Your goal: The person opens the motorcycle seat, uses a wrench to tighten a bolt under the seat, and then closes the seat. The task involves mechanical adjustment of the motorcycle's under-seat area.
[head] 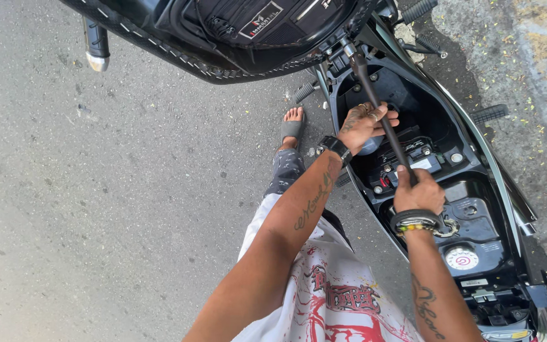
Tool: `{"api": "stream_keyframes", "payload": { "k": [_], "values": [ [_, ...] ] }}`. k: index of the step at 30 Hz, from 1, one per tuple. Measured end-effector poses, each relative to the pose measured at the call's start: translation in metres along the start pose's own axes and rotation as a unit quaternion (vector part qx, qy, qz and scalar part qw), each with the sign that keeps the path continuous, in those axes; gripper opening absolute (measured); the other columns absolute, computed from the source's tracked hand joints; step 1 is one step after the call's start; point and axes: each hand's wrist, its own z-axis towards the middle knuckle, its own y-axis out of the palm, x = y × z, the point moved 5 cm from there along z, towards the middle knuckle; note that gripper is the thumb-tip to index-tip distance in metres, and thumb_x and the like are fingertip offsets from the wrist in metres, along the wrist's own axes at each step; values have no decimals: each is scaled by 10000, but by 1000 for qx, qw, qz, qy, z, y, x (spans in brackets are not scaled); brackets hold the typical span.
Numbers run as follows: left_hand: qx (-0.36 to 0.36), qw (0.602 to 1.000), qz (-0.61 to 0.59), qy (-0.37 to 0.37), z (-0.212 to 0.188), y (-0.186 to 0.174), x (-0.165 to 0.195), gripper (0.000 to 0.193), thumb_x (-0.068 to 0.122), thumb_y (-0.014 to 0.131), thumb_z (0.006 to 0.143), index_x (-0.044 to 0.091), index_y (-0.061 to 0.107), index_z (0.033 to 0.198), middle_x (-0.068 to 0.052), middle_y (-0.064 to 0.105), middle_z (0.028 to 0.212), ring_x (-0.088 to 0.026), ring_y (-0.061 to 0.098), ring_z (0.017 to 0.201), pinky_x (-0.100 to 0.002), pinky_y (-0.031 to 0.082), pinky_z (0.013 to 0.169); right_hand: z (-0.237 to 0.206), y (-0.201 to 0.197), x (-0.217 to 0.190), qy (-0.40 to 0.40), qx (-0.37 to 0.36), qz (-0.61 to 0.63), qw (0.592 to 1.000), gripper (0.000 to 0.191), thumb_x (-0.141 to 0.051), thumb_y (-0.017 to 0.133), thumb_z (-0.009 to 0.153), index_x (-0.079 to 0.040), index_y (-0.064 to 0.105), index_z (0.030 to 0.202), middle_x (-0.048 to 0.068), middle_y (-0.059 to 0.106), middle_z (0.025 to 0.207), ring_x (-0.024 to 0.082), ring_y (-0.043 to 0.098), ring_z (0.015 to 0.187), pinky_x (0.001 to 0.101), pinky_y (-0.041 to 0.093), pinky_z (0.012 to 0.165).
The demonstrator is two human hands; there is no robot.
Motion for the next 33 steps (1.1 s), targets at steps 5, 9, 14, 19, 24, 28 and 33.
{"api": "stream_keyframes", "payload": {
  "k": [5,9,14,19,24,28,33],
  "values": [
    [-5,998,53,-30,-19,-22,11,355,314,595,1011,27,585,1219,-150,738,1084,-259,751,967,-419,636,837,-24,24,-22,-50,-80,98,991,286,-339,641,1028,-81,764,1038,184,722,806,350,694,713,482,532,666],
    [-24,993,103,-55,-32,-42,28,401,333,617,1007,2,594,1233,-143,735,1071,-241,758,928,-390,638,823,-55,61,-40,100,-228,318,915,227,-256,600,1009,-63,720,997,59,644,682,137,554,510,328,441,448],
    [-48,986,139,-79,-39,-56,44,443,357,606,996,1,592,1260,-139,745,1055,-230,766,901,-368,646,794,-85,70,-78,69,-180,399,896,229,-186,590,1029,2,692,946,21,653,705,82,544,506,277,397,416],
    [-46,982,156,-98,-35,-84,74,410,317,576,1030,-4,586,1284,-144,746,1040,-252,767,869,-374,623,741,-115,93,-143,155,-248,634,716,192,-212,620,1012,-30,636,953,38,624,721,116,569,498,293,475,408],
    [-41,956,278,89,-48,-125,122,399,235,568,1042,58,551,1399,-131,729,1193,-232,749,1080,-358,630,931,-126,111,-206,201,-304,752,549,160,-206,611,1020,-49,594,1045,50,611,844,165,640,641,342,582,552],
    [34,811,513,278,-114,-146,134,478,95,680,938,85,569,1402,-187,699,1329,-262,674,1245,-402,552,1051,-119,110,-237,202,-337,729,560,125,-166,584,1012,-52,577,1064,77,625,881,239,684,726,424,637,677],
    [46,841,380,381,-145,-110,124,539,69,798,876,54,578,1367,-177,636,1372,-296,571,1372,-471,391,1211,-119,80,-251,213,-355,711,569,112,-76,577,985,-68,574,1097,127,676,939,288,725,790,453,633,701]
  ]
}}
